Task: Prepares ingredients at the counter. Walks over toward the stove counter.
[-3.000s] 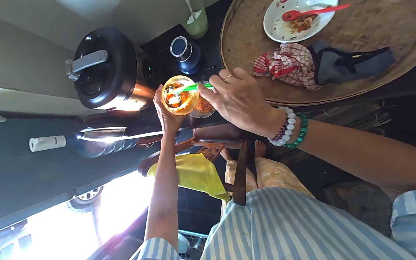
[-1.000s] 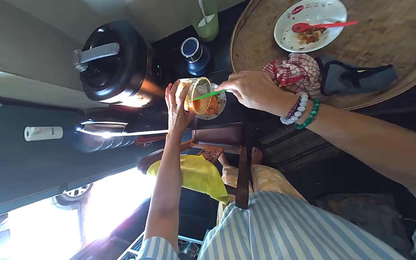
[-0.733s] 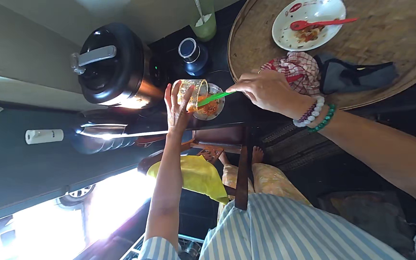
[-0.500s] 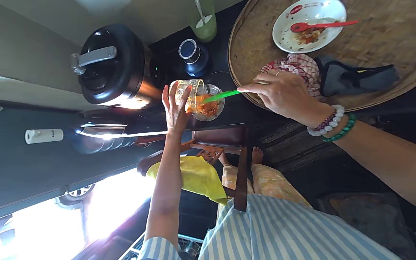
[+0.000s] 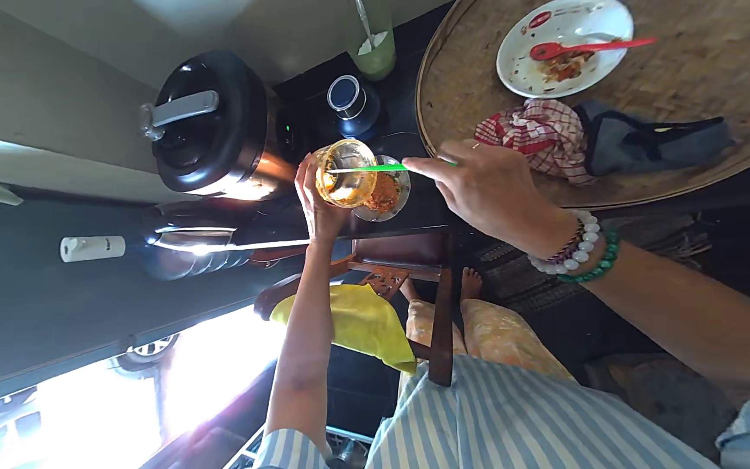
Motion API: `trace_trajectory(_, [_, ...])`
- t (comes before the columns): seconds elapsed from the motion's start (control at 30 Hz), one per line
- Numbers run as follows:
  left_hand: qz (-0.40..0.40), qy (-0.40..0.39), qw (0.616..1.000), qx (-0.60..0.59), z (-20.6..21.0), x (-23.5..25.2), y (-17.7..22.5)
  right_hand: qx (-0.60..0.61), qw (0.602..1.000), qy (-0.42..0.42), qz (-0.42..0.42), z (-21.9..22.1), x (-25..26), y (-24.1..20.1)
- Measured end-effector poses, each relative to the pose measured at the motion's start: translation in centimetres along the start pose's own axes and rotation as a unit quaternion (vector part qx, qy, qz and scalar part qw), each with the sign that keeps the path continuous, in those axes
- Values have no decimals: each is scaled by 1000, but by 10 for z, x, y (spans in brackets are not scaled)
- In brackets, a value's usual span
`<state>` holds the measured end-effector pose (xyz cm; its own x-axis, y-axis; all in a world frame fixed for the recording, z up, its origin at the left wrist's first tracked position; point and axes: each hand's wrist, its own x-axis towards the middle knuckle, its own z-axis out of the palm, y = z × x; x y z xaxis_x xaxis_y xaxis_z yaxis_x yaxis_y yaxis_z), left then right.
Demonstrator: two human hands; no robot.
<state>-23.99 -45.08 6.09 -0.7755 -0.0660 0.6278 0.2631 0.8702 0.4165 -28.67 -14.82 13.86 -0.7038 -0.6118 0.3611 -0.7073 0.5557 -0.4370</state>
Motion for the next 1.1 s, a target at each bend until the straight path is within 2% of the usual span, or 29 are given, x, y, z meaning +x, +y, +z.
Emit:
trace_trajectory(0.1, [-15, 11, 999, -41, 1, 1, 3, -70, 997, -19, -40, -15, 13, -27])
trace_trajectory(0.23, [-21, 12, 998, -66, 4, 0, 5, -124, 989, -34, -74, -11, 24, -45])
trace_trajectory(0.37, [-4, 20, 996, -84, 5, 1, 6, -129, 987, -56, -78, -4, 32, -51])
trace_trajectory(0.5, [-10, 25, 994, -102, 4, 0, 6, -121, 986, -100, -59, -19, 37, -56])
trace_trajectory(0.63, [-38, 30, 996, -78, 5, 2, 10, -143, 987, -67, -34, -30, 36, -67])
trace_trajectory(0.97, [-52, 44, 998, -4, 6, 4, 14, -175, 976, -116, 50, -23, 38, -95])
trace_trajectory(1.1, [-40, 36, 998, 17, 8, 3, 16, -136, 981, -118, 74, -14, 40, -100])
